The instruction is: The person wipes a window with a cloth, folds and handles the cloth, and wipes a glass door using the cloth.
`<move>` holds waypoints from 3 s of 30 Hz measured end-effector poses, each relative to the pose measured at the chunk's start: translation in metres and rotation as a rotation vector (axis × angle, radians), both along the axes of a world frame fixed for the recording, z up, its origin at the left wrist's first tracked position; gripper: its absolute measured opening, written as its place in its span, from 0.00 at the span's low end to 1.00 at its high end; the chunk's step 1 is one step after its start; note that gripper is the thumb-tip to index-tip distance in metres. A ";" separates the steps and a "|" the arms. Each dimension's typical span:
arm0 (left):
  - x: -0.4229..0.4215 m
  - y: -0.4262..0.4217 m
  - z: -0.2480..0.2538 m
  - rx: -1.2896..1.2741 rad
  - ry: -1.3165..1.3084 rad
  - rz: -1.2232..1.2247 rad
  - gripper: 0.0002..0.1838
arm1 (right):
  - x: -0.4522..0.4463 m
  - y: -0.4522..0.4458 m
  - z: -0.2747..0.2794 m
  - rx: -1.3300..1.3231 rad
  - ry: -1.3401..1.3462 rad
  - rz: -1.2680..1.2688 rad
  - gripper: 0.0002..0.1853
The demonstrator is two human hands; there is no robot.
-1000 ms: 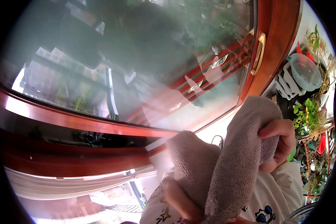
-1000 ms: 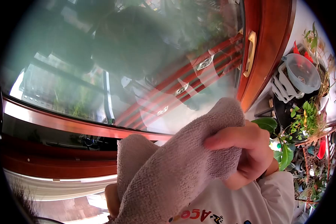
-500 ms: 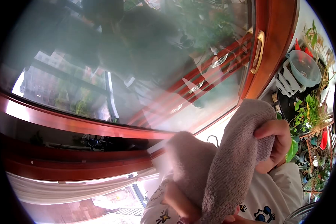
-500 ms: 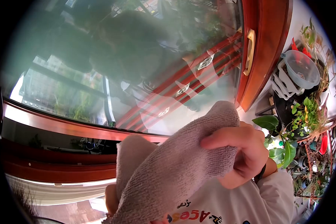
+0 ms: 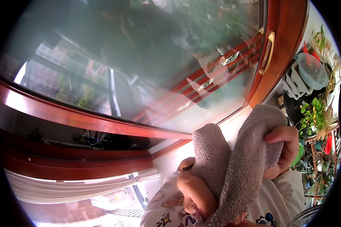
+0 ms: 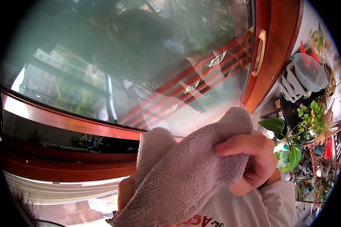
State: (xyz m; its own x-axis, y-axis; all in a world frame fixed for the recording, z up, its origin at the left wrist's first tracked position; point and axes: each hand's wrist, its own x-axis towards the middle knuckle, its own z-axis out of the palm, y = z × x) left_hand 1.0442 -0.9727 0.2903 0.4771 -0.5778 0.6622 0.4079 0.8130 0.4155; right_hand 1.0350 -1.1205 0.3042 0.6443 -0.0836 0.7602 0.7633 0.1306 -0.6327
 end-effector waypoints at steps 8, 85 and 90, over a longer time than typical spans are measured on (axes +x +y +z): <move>-0.004 0.023 0.009 -0.090 -0.034 0.076 0.12 | -0.019 0.021 0.003 0.063 0.176 -0.154 0.20; 0.024 0.080 -0.035 0.838 0.374 1.311 0.06 | 0.080 0.017 -0.101 -0.261 0.221 -0.428 0.19; 0.021 0.062 -0.009 0.589 0.465 1.027 0.10 | 0.076 0.011 -0.073 -0.150 0.266 -0.289 0.21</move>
